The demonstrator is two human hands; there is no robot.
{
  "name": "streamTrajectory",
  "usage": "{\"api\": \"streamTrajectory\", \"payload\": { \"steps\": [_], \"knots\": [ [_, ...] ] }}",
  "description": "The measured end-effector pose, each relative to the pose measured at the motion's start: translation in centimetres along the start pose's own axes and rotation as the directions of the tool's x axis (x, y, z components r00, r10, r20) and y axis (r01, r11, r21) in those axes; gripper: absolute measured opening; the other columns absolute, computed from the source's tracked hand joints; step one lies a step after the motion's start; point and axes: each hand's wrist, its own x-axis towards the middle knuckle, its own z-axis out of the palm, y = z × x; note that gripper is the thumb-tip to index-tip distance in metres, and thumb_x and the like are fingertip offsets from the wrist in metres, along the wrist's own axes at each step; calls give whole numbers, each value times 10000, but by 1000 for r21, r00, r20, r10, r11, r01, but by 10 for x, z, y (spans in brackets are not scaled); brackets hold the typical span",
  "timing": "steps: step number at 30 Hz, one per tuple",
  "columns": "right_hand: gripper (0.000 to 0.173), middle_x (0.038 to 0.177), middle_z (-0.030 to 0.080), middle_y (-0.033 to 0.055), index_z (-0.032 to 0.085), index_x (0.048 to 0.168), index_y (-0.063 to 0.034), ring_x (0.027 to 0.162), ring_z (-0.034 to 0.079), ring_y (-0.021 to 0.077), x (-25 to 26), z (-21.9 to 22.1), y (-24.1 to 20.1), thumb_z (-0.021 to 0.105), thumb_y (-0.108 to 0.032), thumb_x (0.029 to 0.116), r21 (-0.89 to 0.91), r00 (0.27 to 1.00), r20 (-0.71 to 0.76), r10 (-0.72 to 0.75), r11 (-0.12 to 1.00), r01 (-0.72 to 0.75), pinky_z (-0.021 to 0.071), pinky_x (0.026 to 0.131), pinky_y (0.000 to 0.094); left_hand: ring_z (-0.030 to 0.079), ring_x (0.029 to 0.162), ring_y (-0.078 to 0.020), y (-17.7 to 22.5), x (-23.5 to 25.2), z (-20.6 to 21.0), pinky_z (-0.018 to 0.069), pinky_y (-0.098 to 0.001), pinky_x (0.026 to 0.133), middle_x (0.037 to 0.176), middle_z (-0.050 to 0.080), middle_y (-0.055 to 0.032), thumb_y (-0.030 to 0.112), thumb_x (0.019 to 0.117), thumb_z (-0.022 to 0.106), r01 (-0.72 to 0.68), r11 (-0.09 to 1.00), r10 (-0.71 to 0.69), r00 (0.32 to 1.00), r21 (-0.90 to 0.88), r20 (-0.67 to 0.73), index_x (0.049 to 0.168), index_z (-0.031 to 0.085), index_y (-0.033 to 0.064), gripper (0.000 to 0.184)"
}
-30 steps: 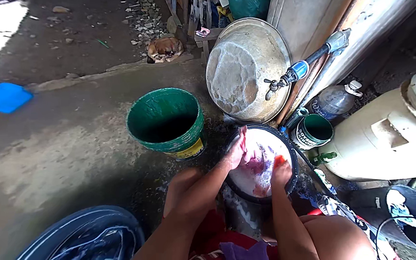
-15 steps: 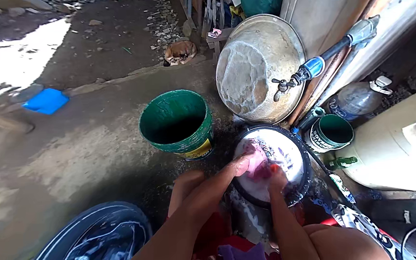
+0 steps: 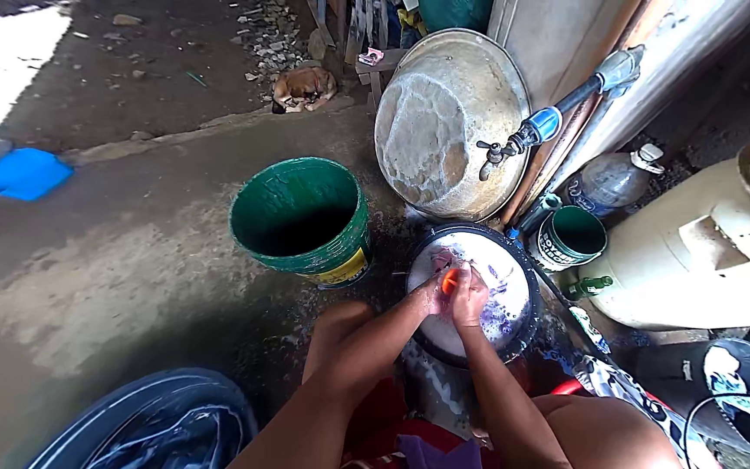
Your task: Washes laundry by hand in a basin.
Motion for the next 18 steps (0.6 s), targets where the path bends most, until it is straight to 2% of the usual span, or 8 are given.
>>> {"api": "streamTrajectory", "payload": {
  "steps": [2,4,6,8,9,11,15,18],
  "knots": [
    [593,878,736,237,731,860,86,893,729,366,5,-10,23,330,-302,1060,-80,999,3,48,996,-48,539,846,567,647,950,-153,6,-3,6,544,-347,833,1047,666,-60,341,1125,258,-68,994,61,995,83,83,1241,572,90,419],
    [488,929,732,251,724,963,64,945,711,426,10,-29,52,401,-291,1053,-263,966,91,244,941,-212,502,857,643,609,1161,-161,24,-12,14,503,-350,1001,1299,630,-98,300,1130,211,-192,972,162,964,134,209,1431,489,44,483],
    [361,975,721,213,658,1183,0,956,697,398,6,-35,68,551,-281,982,-297,878,285,385,906,-301,511,845,639,632,1044,-177,41,-17,24,525,-359,922,1161,653,-94,308,1131,198,-241,970,235,960,22,150,1347,516,61,457],
    [585,1130,724,174,484,1469,-38,1064,704,306,2,-21,68,648,-274,959,-195,783,491,381,925,-327,550,964,551,646,971,-180,51,-20,31,538,-361,878,1059,662,-82,305,1131,230,-244,960,261,957,-134,127,1255,544,88,401],
    [592,1214,705,186,474,1484,-32,1148,681,298,3,-13,62,649,-265,969,-178,755,534,380,924,-339,525,1031,531,650,909,-174,53,-23,35,544,-352,833,981,659,-71,282,1127,258,-251,949,276,954,-189,121,1168,558,97,355],
    [393,1218,687,236,616,1332,5,1173,651,355,11,-5,49,554,-229,1023,-267,744,491,453,891,-367,491,1026,572,658,824,-184,56,-36,43,557,-356,783,884,659,-76,225,1115,271,-279,921,326,934,-273,144,1066,572,84,336],
    [437,1362,624,267,629,1327,17,1309,581,410,25,-13,38,430,-293,1092,-541,720,376,584,769,-341,446,1084,601,678,938,-206,76,-80,66,557,-386,902,992,683,-93,202,1111,251,-323,870,432,864,-373,258,1118,583,71,356],
    [353,1247,665,293,664,1237,62,1223,624,409,31,-27,20,485,-176,1047,-310,866,257,429,885,-347,466,1056,587,669,942,-146,98,-96,61,560,-329,885,1029,672,-49,286,1130,246,-414,887,459,840,-205,290,1188,562,98,372]
  ]
}}
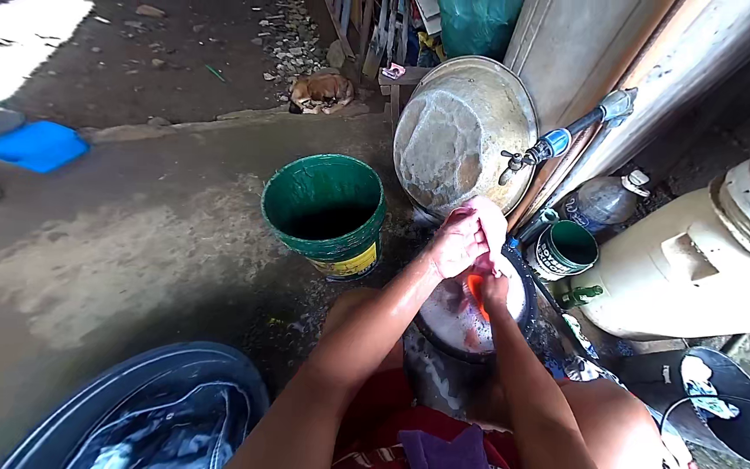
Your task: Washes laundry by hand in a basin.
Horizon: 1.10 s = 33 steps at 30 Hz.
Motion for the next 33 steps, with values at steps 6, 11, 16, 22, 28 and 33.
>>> {"api": "streamTrajectory", "payload": {
  "steps": [6,11,16,22,28,33],
  "knots": [
    [198,900,705,171,709,968,-21,874,684,331,-5,-85,-83,542,-128,974,85,930,-79,-358,928,364,528,784,608,571,1206,-212,23,5,-24,512,-403,979,1476,494,-102,-40,945,517,116,835,-43,988,537,-147,1568,297,140,685],
    [158,678,611,47,625,759,-86,668,614,200,-9,-126,-140,565,-126,900,17,815,2,-579,815,579,477,628,487,591,1250,-274,19,17,-33,521,-462,996,1437,564,-158,109,881,792,19,389,-2,1000,921,-19,1455,487,44,654],
    [194,639,606,27,583,720,-79,575,580,119,-26,-153,-158,550,-57,911,221,814,61,-578,803,554,470,548,333,470,1396,-309,4,27,-73,369,-502,1165,1493,507,-200,141,975,650,-88,125,-91,991,988,100,1236,677,-25,311],
    [174,652,579,-27,612,920,-99,478,472,41,4,-179,-86,473,-112,1023,297,944,295,-148,953,57,404,438,208,636,852,-120,-22,-4,-125,547,-309,810,923,666,-67,76,1031,451,138,783,0,975,607,-221,1073,652,-6,221],
    [392,1134,644,198,601,1291,22,966,627,266,35,-90,34,570,-280,1043,-328,821,492,289,935,-133,520,870,475,634,975,-188,-68,-46,-179,518,-354,907,1084,670,-164,136,1011,604,471,511,-174,876,719,-450,1220,626,-54,283],
    [539,1395,561,281,513,1399,49,1311,548,395,32,-5,35,694,-29,898,-442,783,573,241,896,48,448,1085,573,565,1281,-328,-76,-70,-219,424,-446,1116,1350,588,-250,199,948,704,611,205,-54,787,765,-614,1370,541,-32,508]
  ]
}}
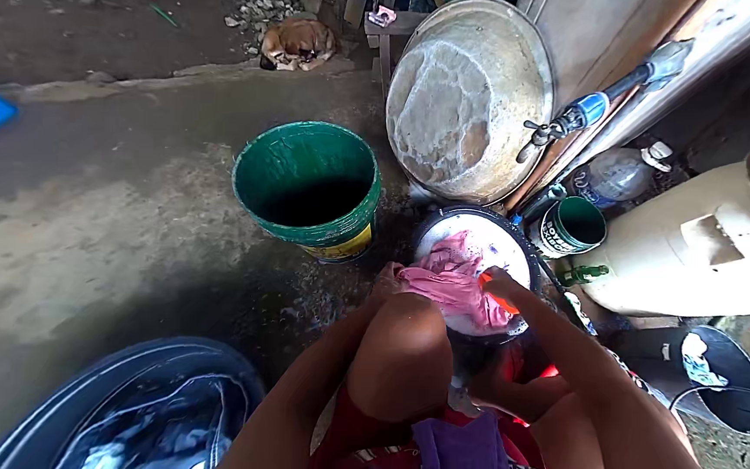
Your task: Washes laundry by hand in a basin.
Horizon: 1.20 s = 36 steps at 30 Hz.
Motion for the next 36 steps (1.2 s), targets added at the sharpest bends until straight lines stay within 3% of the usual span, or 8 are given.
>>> {"api": "streamTrajectory", "payload": {
  "steps": [6,8,12,16,22,28,34,36],
  "knots": [
    [405,1305,670,228,637,1331,27,1239,642,348,5,91,-119,491,-254,1078,12,831,-257,-493,859,513,481,1099,509,652,934,-230,-39,12,14,526,-398,887,1017,679,-190,281,1095,473,26,954,-40,998,-300,-39,1171,658,-35,374],
    [416,1243,700,223,661,1279,26,1134,695,365,0,128,-135,475,-288,1081,8,767,-310,-562,805,593,542,980,554,614,1164,-335,-32,3,5,472,-436,1027,1238,621,-285,174,1097,453,136,976,-127,990,-170,65,1328,545,-97,368],
    [439,1337,652,213,550,1449,-88,1167,674,399,41,105,-53,409,-299,1091,-332,929,-191,-317,911,243,546,962,594,512,1361,-271,-27,-14,-7,394,-433,1154,1466,525,-219,352,1133,277,170,913,-163,985,-372,50,1468,476,-11,532],
    [452,1342,638,245,472,1502,-103,1166,660,455,58,72,-5,374,-291,1103,-345,974,-225,13,934,-93,527,929,647,581,1224,-300,-37,-12,-9,439,-468,1073,1308,607,-251,399,1119,340,193,890,-200,979,-412,27,1343,578,-41,548],
    [465,1068,731,253,683,1167,68,1025,719,413,25,138,-121,560,-360,1032,-32,788,-308,-532,834,551,554,912,595,642,773,-75,-46,3,3,568,-274,719,924,665,-52,138,1086,439,119,642,-150,988,-757,28,1255,542,-10,247],
    [470,1319,660,226,578,1411,-109,1213,640,440,63,75,-13,435,-416,1085,-367,991,-87,-105,928,66,498,975,659,657,816,-114,-43,5,-5,566,-315,780,955,686,-96,258,1082,503,141,625,-269,962,-768,-41,1201,620,-6,313],
    [470,1025,731,249,683,1128,84,964,729,398,21,131,-138,495,-340,1056,-9,730,-401,-553,800,600,568,859,579,652,732,-139,-24,4,-6,567,-328,675,835,662,-65,182,1098,397,154,453,-254,966,-878,38,1119,575,30,235],
    [456,1135,719,256,662,1234,49,1055,713,406,31,137,-114,470,-333,1077,-82,815,-316,-486,870,487,556,920,580,643,858,-134,-20,-1,-12,561,-329,778,993,657,-90,190,1109,391,99,514,-218,976,-852,-18,1270,545,4,290]
  ]
}}
